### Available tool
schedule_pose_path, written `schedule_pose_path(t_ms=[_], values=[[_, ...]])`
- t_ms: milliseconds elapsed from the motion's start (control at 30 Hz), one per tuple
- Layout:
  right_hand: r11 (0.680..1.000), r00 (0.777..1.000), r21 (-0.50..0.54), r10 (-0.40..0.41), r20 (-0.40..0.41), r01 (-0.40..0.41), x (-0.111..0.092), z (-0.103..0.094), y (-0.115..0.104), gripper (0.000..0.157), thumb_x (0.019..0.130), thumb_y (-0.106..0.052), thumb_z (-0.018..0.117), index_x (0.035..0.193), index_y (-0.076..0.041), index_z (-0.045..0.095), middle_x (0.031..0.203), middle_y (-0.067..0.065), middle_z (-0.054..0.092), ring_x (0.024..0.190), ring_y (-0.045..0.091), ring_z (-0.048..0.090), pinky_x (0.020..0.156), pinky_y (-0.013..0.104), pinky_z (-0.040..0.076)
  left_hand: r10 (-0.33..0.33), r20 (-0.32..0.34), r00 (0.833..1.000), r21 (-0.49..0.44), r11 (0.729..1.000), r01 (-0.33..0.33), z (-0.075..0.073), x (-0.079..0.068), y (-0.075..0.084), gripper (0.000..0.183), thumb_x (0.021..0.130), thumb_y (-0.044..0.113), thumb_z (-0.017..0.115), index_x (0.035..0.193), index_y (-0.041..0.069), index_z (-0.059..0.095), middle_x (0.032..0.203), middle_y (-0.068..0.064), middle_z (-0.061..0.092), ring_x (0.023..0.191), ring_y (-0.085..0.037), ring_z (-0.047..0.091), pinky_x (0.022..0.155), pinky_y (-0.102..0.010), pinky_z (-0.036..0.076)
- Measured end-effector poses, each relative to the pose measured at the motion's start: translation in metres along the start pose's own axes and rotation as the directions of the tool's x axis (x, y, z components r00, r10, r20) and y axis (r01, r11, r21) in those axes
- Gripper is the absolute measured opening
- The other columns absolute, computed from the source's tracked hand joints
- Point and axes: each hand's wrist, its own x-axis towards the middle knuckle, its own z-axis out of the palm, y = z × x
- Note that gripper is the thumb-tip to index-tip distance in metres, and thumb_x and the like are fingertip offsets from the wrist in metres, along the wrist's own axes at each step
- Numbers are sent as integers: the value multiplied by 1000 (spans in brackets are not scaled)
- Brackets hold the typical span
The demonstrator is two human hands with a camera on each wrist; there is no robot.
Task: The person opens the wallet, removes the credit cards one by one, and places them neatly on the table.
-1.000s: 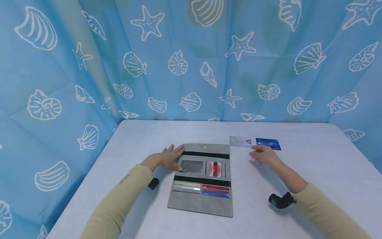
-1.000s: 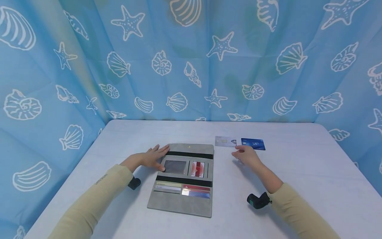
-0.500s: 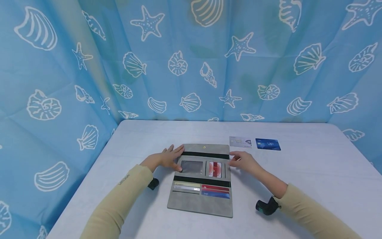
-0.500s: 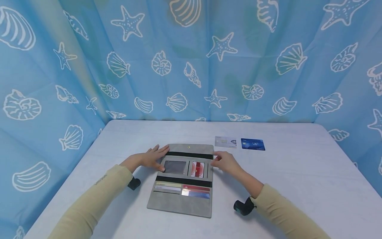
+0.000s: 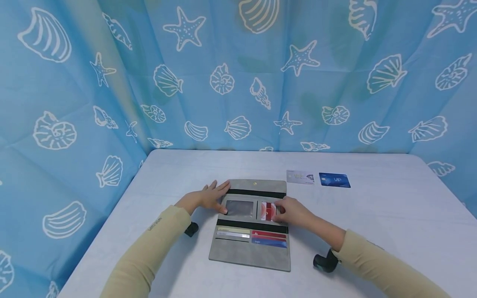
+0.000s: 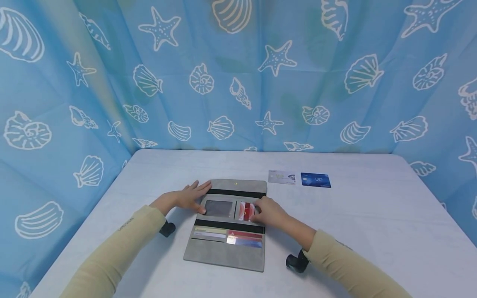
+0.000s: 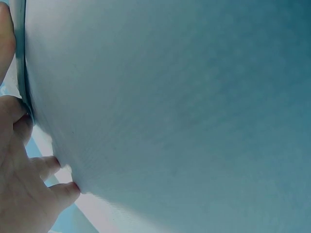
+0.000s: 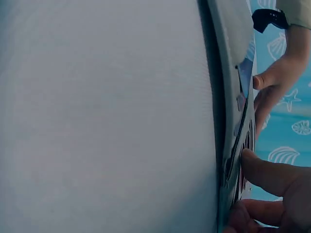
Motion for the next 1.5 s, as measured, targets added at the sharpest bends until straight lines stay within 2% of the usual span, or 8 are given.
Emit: schedule_pose_path(t_ms=[200,400,500,633,800,900,1033,1500], values=[[982,994,155,109,5,-109,3,0,-1,30,79,-12,71,104,1,60,72,3,54,66,12,49,58,20,46,-1,-1,1000,-9,1000,1,-1,-2,0,95,79,47,65,149,20,6,155,4,-3,140,-31,-10,111,-50,-3],[914,972,334,228,47,-231,8,-4,-3,25,83,-14,67,99,2,56,72,7,58,57,14,56,57,22,51,0,2,1000,-5,1000,0,-1,-3,1,95,79,47,65,149,19,6,155,4,-4,140,-31,-10,111,-50,-4],[881,964,393,254,79,-264,10,-4,-1,24,84,-13,65,99,2,53,68,7,58,54,13,57,56,21,51,0,3,1000,-2,1000,0,-1,-3,1,95,79,48,64,149,20,5,155,5,-5,140,-31,-11,112,-50,-4],[860,969,446,225,102,-247,7,-5,2,25,85,-12,64,100,4,50,68,8,58,53,14,57,55,20,50,1,3,1000,3,1000,-1,0,-2,1,96,79,49,64,149,21,4,155,6,-5,140,-30,-11,112,-49,-3],[846,969,474,228,94,-245,3,-7,6,27,85,-11,64,101,5,49,68,9,60,53,14,59,56,22,52,-2,-6,1000,13,1000,2,1,0,3,96,79,49,64,149,20,5,155,5,-4,140,-30,-10,112,-50,-2],[837,958,471,276,80,-280,3,-7,8,25,85,-9,63,101,4,50,67,9,60,52,14,59,56,22,52,-6,-3,1000,16,1000,6,1,0,4,97,78,49,65,149,21,4,155,6,-5,140,-30,-11,112,-49,-3],[838,951,456,301,72,-299,0,-11,11,24,85,-9,62,103,3,50,68,8,59,51,14,57,54,23,52,-4,-4,1000,12,1000,4,0,0,3,97,78,49,65,149,21,4,155,6,-5,140,-30,-11,112,-49,-3],[807,935,478,338,107,-346,-18,-25,23,33,87,-10,61,112,6,46,73,10,60,51,14,59,55,25,53,4,-10,1000,22,1000,-4,0,-2,2,96,79,48,64,149,19,5,155,3,-3,140,-32,-10,111,-51,-2]])
